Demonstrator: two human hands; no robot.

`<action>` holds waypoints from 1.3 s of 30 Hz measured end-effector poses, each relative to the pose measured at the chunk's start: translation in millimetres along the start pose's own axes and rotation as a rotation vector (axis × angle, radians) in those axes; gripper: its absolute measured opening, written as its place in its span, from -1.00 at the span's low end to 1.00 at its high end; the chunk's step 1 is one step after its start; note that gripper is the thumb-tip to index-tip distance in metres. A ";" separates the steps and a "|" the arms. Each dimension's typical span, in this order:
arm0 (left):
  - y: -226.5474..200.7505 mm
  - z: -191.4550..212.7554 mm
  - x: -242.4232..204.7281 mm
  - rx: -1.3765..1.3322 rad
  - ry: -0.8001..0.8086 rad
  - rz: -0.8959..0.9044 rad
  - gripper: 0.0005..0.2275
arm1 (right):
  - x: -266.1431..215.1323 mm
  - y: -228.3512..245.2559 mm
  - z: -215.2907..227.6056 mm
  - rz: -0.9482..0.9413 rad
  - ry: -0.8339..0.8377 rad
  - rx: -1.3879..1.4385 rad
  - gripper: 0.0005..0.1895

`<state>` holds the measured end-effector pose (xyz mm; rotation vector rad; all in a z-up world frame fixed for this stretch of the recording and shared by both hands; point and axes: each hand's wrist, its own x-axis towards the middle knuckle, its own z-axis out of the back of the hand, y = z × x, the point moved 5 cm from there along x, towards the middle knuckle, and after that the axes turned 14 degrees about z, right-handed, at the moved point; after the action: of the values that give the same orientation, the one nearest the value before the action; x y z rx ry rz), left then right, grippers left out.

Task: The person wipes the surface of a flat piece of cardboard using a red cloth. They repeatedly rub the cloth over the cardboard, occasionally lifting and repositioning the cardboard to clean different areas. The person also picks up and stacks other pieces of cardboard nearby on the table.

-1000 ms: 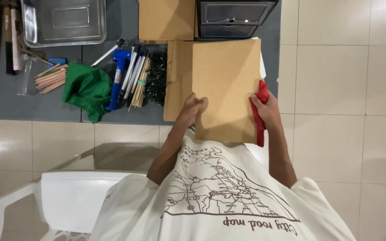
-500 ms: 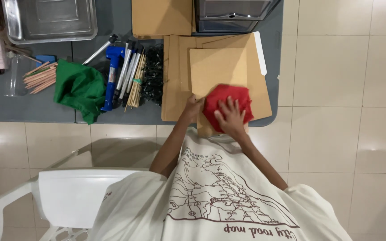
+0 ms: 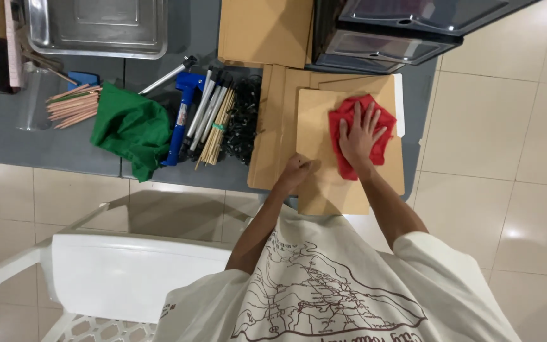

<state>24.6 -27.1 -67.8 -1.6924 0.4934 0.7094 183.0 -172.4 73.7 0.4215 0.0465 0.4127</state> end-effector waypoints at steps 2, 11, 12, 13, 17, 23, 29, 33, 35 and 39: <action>-2.4 2.4 -0.9 0.031 0.010 -0.080 -0.85 | 21.2 17.8 -12.6 -0.006 0.008 -0.026 -0.30; -88.4 -4.1 -64.6 -0.548 0.324 0.112 -0.63 | 9.5 106.8 -39.1 0.398 0.145 -0.009 -0.43; -123.2 -7.7 -91.2 -0.771 0.370 0.201 -0.59 | 5.2 110.4 -39.2 0.508 0.160 0.014 -0.45; -61.1 -13.3 -59.3 -0.771 0.367 0.197 -0.59 | 10.9 101.7 -34.0 0.513 0.158 0.015 -0.45; -10.3 6.5 -3.7 0.029 0.021 -0.062 -0.86 | 20.5 47.0 -14.3 0.197 0.020 -0.011 -0.42; -25.0 3.2 -20.9 -0.108 0.065 0.079 -0.78 | -40.2 16.3 -0.5 -0.044 -0.070 -0.015 -0.40; -8.2 3.1 -2.6 -0.252 0.076 0.121 -0.74 | -121.4 63.0 -5.8 0.115 0.009 -0.078 -0.40; -27.8 4.4 -23.3 -0.553 0.285 0.194 -0.37 | -144.4 106.0 -13.1 0.504 0.249 0.026 -0.43; -37.1 7.0 -25.2 -0.541 0.184 0.309 -0.40 | -131.4 109.3 -13.9 0.540 0.209 0.040 -0.41; -43.3 7.4 -30.8 -0.423 0.175 0.273 -0.48 | -136.5 112.2 -3.6 0.554 0.181 0.091 -0.38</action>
<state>29.3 -11.2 -16.7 -2.1190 0.7466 0.9149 14.8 -132.2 110.5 0.4842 0.1261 0.9976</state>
